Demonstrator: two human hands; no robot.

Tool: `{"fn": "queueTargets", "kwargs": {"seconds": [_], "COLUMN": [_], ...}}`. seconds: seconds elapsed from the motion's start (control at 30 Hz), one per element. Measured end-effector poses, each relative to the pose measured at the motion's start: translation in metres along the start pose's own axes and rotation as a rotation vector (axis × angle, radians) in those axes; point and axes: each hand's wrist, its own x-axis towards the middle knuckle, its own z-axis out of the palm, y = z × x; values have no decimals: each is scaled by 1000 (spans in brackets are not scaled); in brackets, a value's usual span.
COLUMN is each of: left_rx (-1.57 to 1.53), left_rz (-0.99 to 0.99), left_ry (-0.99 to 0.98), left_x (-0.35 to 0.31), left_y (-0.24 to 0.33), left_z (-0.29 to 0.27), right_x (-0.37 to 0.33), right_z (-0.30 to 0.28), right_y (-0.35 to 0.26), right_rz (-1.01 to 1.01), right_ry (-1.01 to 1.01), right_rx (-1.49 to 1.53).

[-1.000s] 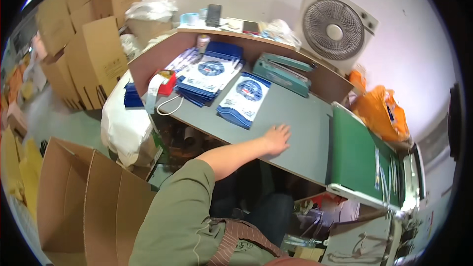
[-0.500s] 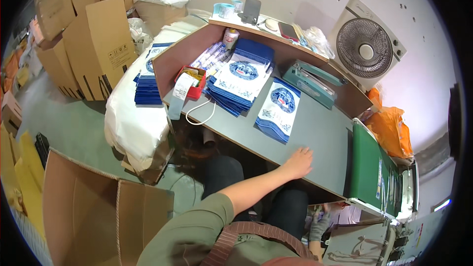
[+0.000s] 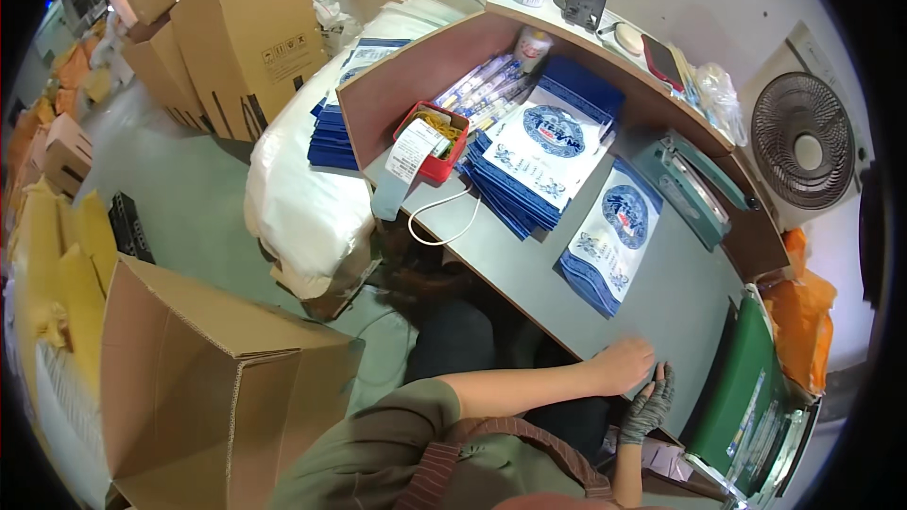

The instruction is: Packing incense sticks into plastic bags and then into a cardboard box on a factory production floor.

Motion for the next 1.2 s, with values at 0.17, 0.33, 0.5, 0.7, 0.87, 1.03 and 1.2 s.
{"fn": "queueTargets", "kwargs": {"seconds": [0.17, 0.33, 0.5, 0.7, 0.87, 1.03, 1.2], "left_rx": [-113, 138, 140, 276, 332, 381, 417], "left_rz": [-22, -5, 67, 111, 87, 9, 10], "left_ry": [-12, -153, 37, -106, -122, -154, -158], "left_x": [-7, 19, 14, 22, 22, 23, 27], "left_y": [-5, 2, -6, 20, 33, 33, 42], "left_z": [-1, 12, -17, -11, -19, -16, -13], "right_x": [-6, -11, 9, 26, 31, 21, 52], "right_z": [5, -2, -10, -153, -208, -216, -225], "right_y": [-5, 22, -5, 65, 218, 274, 352], "right_rz": [-33, -27, -79, -145, 427, 479, 428], "right_ry": [82, 157, 49, 46, -153, -386, -81], "right_rx": [34, 60, 16, -136, -335, -294, -428]}}
